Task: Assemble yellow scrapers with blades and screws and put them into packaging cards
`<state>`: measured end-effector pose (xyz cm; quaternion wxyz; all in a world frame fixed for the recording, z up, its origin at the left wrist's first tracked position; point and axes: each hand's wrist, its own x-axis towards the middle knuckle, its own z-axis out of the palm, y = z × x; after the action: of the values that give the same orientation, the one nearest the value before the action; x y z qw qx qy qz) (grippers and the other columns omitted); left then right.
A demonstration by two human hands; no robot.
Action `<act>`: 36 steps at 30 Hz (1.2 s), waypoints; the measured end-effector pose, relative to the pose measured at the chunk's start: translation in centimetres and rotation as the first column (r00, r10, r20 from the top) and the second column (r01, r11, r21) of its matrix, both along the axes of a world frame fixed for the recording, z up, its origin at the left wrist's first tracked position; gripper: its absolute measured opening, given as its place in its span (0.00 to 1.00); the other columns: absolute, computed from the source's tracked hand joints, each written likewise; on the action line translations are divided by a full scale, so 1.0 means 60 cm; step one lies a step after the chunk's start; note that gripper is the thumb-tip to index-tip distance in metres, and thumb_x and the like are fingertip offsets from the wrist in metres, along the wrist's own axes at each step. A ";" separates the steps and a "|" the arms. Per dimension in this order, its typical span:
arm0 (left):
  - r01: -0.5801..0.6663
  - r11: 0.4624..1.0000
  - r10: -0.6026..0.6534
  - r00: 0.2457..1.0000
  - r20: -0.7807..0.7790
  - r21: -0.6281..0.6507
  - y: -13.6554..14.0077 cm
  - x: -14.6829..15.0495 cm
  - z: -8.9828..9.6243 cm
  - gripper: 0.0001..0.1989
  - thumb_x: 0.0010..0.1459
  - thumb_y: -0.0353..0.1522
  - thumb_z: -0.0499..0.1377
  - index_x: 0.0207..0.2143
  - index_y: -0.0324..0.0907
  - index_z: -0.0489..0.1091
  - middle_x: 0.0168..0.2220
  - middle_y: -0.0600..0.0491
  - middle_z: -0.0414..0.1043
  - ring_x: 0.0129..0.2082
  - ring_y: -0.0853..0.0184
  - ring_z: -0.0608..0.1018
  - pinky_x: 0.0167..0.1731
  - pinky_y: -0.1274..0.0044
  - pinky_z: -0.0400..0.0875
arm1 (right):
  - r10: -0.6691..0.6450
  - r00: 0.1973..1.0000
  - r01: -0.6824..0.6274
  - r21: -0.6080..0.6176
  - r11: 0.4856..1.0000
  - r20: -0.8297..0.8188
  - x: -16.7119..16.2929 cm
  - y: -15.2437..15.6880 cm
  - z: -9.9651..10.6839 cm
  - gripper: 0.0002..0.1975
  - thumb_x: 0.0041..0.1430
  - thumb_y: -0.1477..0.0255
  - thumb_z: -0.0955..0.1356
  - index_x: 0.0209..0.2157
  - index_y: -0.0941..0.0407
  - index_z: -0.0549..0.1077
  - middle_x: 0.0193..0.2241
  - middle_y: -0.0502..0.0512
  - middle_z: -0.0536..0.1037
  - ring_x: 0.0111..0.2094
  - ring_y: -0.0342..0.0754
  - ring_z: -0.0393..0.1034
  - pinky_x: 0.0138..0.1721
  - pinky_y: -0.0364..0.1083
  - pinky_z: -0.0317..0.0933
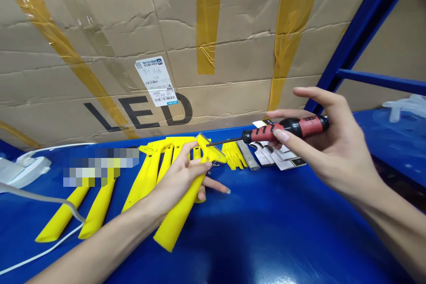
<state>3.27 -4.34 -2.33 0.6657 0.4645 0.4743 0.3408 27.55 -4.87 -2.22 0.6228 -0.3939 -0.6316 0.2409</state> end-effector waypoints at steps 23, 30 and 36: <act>0.578 0.413 0.351 0.612 -0.709 0.703 0.029 -0.044 -0.004 0.14 0.63 0.29 0.58 0.49 0.43 0.80 0.45 0.48 0.83 0.42 0.57 0.84 0.45 0.67 0.79 | -0.157 0.922 0.081 -0.219 0.972 -0.355 0.007 0.024 -0.009 0.13 0.45 0.70 0.79 0.31 0.53 0.74 0.20 0.48 0.76 0.18 0.44 0.69 0.20 0.44 0.59; 0.607 0.395 0.354 0.592 -0.724 0.689 0.034 -0.053 -0.009 0.14 0.64 0.29 0.57 0.47 0.42 0.79 0.43 0.47 0.83 0.40 0.57 0.84 0.41 0.69 0.78 | -0.188 0.933 0.112 -0.247 0.962 -0.306 0.010 0.028 -0.012 0.15 0.42 0.71 0.80 0.30 0.53 0.74 0.16 0.46 0.73 0.15 0.42 0.65 0.17 0.42 0.58; 0.641 0.418 0.362 0.532 -0.765 0.644 0.038 -0.061 -0.009 0.13 0.64 0.31 0.57 0.46 0.46 0.79 0.41 0.48 0.83 0.37 0.58 0.83 0.39 0.70 0.76 | 0.003 0.838 -0.301 -0.457 0.837 -0.546 -0.001 0.022 -0.005 0.09 0.47 0.72 0.77 0.28 0.53 0.74 0.44 0.60 0.82 0.46 0.53 0.79 0.42 0.47 0.77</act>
<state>-0.41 -2.07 -2.89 0.0270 0.8851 0.4181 0.2025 27.49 -3.58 -2.53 0.6167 -0.4142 -0.3773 0.5530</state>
